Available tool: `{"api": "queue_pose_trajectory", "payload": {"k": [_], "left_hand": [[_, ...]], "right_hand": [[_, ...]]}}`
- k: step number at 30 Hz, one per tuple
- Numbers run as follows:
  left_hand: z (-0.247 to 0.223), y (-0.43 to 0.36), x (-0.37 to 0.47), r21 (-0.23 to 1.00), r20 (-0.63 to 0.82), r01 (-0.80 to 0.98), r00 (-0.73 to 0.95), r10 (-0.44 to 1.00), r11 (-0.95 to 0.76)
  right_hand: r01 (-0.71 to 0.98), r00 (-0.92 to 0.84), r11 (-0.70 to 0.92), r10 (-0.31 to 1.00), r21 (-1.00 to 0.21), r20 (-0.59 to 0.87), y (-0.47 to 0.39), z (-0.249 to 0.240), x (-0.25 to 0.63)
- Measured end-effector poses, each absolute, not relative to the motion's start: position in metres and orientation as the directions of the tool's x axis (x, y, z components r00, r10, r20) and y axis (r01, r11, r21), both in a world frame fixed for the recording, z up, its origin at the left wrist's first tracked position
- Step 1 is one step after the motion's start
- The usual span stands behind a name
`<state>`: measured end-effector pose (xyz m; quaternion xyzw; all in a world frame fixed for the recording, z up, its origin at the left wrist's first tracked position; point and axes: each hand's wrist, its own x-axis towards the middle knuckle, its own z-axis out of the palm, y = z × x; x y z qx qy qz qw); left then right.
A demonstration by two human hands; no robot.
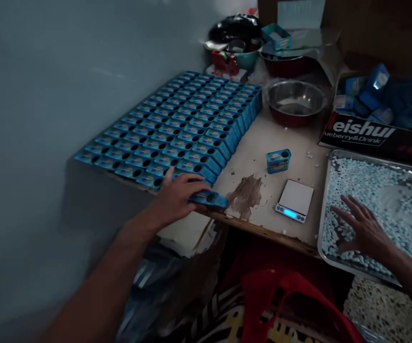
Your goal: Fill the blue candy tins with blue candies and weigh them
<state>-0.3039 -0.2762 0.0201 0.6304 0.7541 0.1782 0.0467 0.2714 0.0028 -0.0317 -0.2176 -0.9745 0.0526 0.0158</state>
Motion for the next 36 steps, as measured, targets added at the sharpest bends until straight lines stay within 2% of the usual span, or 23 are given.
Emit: {"api": "queue_pose_trajectory", "payload": {"k": [3, 5, 7, 10, 12, 13, 14, 16, 18, 21, 23, 24, 25, 27, 28, 29, 33, 36], "left_hand": [[0.037, -0.272, -0.283, 0.184, 0.188, 0.981, -0.095, 0.977, 0.060], [0.055, -0.253, -0.253, 0.155, 0.208, 0.988, -0.046, 0.977, 0.014], [0.061, -0.215, -0.219, 0.248, 0.298, 0.968, -0.039, 0.954, -0.038], [0.040, -0.134, -0.182, 0.509, 0.437, 0.859, -0.313, 0.843, 0.055], [0.015, -0.084, -0.172, 0.763, 0.345, 0.634, -0.561, 0.753, 0.122], [0.002, -0.064, -0.170, 0.874, 0.235, 0.471, -0.629, 0.741, 0.123], [-0.010, -0.050, -0.169, 0.930, 0.144, 0.347, -0.641, 0.754, 0.117], [-0.028, -0.035, -0.169, 0.969, 0.056, 0.221, -0.619, 0.783, 0.105], [-0.038, -0.035, -0.167, 0.975, 0.050, 0.202, -0.603, 0.796, 0.091], [-0.039, -0.046, -0.163, 0.983, 0.045, 0.166, -0.619, 0.784, 0.074], [-0.033, -0.053, -0.162, 0.987, 0.044, 0.146, -0.632, 0.774, 0.063], [-0.028, -0.056, -0.161, 0.988, 0.052, 0.143, -0.633, 0.773, 0.050], [-0.024, -0.060, -0.160, 0.989, 0.071, 0.147, -0.626, 0.777, 0.029], [-0.014, -0.066, -0.157, 0.988, 0.112, 0.152, -0.583, 0.805, -0.027], [-0.010, -0.069, -0.154, 0.988, 0.119, 0.145, -0.553, 0.825, -0.046], [-0.006, -0.073, -0.149, 0.990, 0.114, 0.129, -0.517, 0.849, -0.055], [0.005, -0.090, -0.125, 0.994, 0.058, 0.109, -0.372, 0.926, -0.018], [0.012, -0.101, -0.105, 0.985, 0.038, 0.172, -0.297, 0.954, 0.014]], "right_hand": [[0.396, -0.916, 0.915, 0.399, -0.072, 0.035, -0.003, -0.032, 0.267], [0.372, -0.922, 0.926, 0.377, -0.062, 0.089, -0.002, -0.039, 0.264], [0.339, -0.928, 0.939, 0.344, -0.063, 0.139, 0.006, -0.049, 0.258], [0.271, -0.940, 0.960, 0.279, -0.070, 0.194, 0.031, -0.058, 0.245], [0.254, -0.945, 0.965, 0.260, -0.059, 0.197, 0.047, -0.057, 0.238], [0.264, -0.944, 0.964, 0.267, -0.044, 0.194, 0.053, -0.054, 0.235], [0.283, -0.941, 0.959, 0.282, -0.022, 0.187, 0.058, -0.051, 0.234], [0.325, -0.933, 0.946, 0.318, 0.016, 0.167, 0.060, -0.045, 0.234], [0.381, -0.919, 0.924, 0.376, 0.026, 0.119, 0.054, -0.040, 0.236], [0.604, -0.797, 0.797, 0.604, -0.001, -0.009, 0.040, -0.033, 0.234], [0.770, -0.637, 0.634, 0.769, -0.071, -0.046, 0.034, -0.030, 0.231], [0.829, -0.549, 0.538, 0.835, -0.151, -0.036, 0.034, -0.028, 0.230], [0.859, -0.445, 0.419, 0.895, -0.294, -0.022, 0.034, -0.026, 0.230], [0.753, -0.241, 0.146, 0.968, -0.642, -0.062, 0.039, -0.020, 0.232], [0.636, -0.179, 0.025, 0.977, -0.771, -0.117, 0.041, -0.016, 0.235], [0.522, -0.160, -0.068, 0.971, -0.850, -0.176, 0.044, -0.012, 0.238], [0.297, -0.261, -0.189, 0.927, -0.936, -0.270, 0.047, 0.006, 0.253], [-0.022, -0.343, -0.296, 0.899, -0.955, -0.271, 0.041, 0.013, 0.253]]}}
